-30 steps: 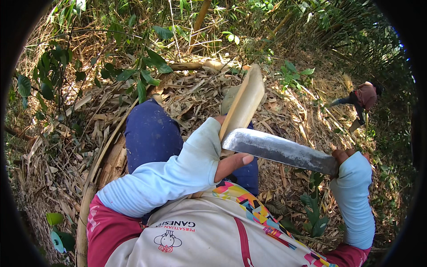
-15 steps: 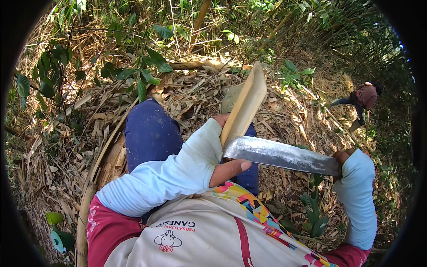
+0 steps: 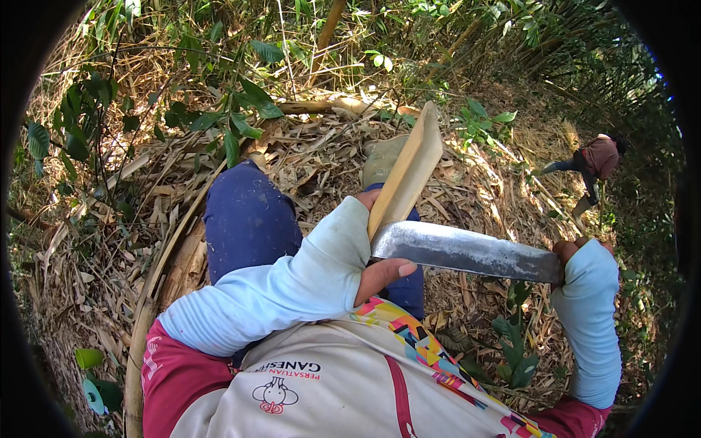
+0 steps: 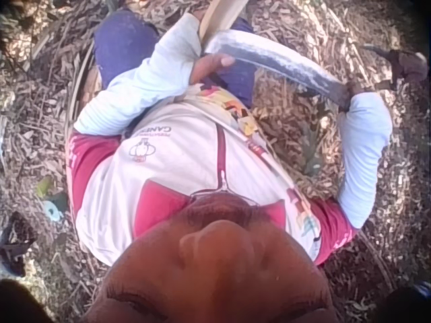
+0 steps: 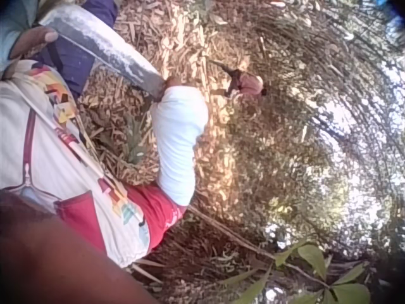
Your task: The person sits on the ground in a bamboo grove and uses a machete to split a long bamboo stalk lengthwise. They hold the stalk between their legs and repeatedly strike it with the blade to create a long, thin sliver. Another person is visible working in the background.
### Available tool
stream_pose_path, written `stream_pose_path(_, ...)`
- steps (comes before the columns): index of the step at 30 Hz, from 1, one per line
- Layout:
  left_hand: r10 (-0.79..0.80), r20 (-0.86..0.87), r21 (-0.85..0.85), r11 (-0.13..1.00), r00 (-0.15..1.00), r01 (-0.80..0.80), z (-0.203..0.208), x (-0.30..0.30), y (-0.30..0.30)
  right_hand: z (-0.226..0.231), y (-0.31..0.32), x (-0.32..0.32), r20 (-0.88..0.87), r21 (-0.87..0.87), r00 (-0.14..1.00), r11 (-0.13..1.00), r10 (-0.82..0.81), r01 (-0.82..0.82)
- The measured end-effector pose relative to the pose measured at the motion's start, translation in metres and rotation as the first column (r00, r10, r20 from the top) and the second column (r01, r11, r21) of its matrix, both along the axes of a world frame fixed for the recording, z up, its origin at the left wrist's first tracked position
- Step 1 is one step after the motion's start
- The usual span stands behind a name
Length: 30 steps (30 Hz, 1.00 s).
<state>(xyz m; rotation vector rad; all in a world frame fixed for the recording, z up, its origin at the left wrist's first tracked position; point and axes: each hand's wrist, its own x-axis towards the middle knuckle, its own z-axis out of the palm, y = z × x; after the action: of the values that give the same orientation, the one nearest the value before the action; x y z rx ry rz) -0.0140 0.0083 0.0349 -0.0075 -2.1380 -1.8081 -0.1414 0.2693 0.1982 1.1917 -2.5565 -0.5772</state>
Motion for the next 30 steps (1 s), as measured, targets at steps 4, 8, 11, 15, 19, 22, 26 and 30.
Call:
stream_pose_path(4, 0.021, -0.029, 0.002, 1.0, 0.999, -0.021, -0.002, -0.001, 0.001, -0.001, 0.0, 0.0, 0.008, -0.015, 1.0, 1.0, -0.012, 0.012)
stream_pose_path(8, 0.05, 0.0, 0.108, 0.993, 0.999, -0.049, -0.006, -0.002, 0.005, 0.0, -0.004, 0.005, -0.02, -0.003, 0.999, 1.0, -0.025, 0.025)
stream_pose_path(11, 0.049, 0.017, 0.206, 0.977, 0.999, -0.051, -0.006, -0.002, 0.008, -0.005, -0.002, 0.005, -0.089, -0.029, 0.996, 0.999, -0.026, 0.024)
stream_pose_path(15, -0.011, -0.048, 0.224, 0.974, 0.999, 0.021, -0.001, 0.0, 0.005, -0.002, -0.002, 0.006, -0.022, -0.02, 0.999, 0.999, -0.036, 0.036)
stream_pose_path(19, 0.0, 0.009, 0.099, 0.995, 1.0, -0.001, -0.003, 0.003, -0.001, -0.001, -0.002, 0.006, 0.07, -0.039, 0.998, 0.999, -0.007, 0.009)
stream_pose_path(22, -0.015, 0.038, 0.083, 0.996, 0.999, 0.012, 0.002, 0.003, -0.003, 0.001, -0.001, 0.004, 0.11, -0.053, 0.994, 0.999, 0.019, -0.013)
stream_pose_path(26, -0.063, 0.054, 0.133, 0.99, 0.997, 0.055, 0.006, 0.004, -0.004, 0.004, 0.0, 0.001, 0.112, -0.039, 0.993, 0.999, 0.035, -0.031)
stream_pose_path(30, -0.081, 0.052, 0.138, 0.988, 0.995, 0.074, 0.004, 0.004, -0.004, 0.008, -0.007, 0.003, 0.07, 0.0, 0.996, 0.999, 0.052, -0.052)
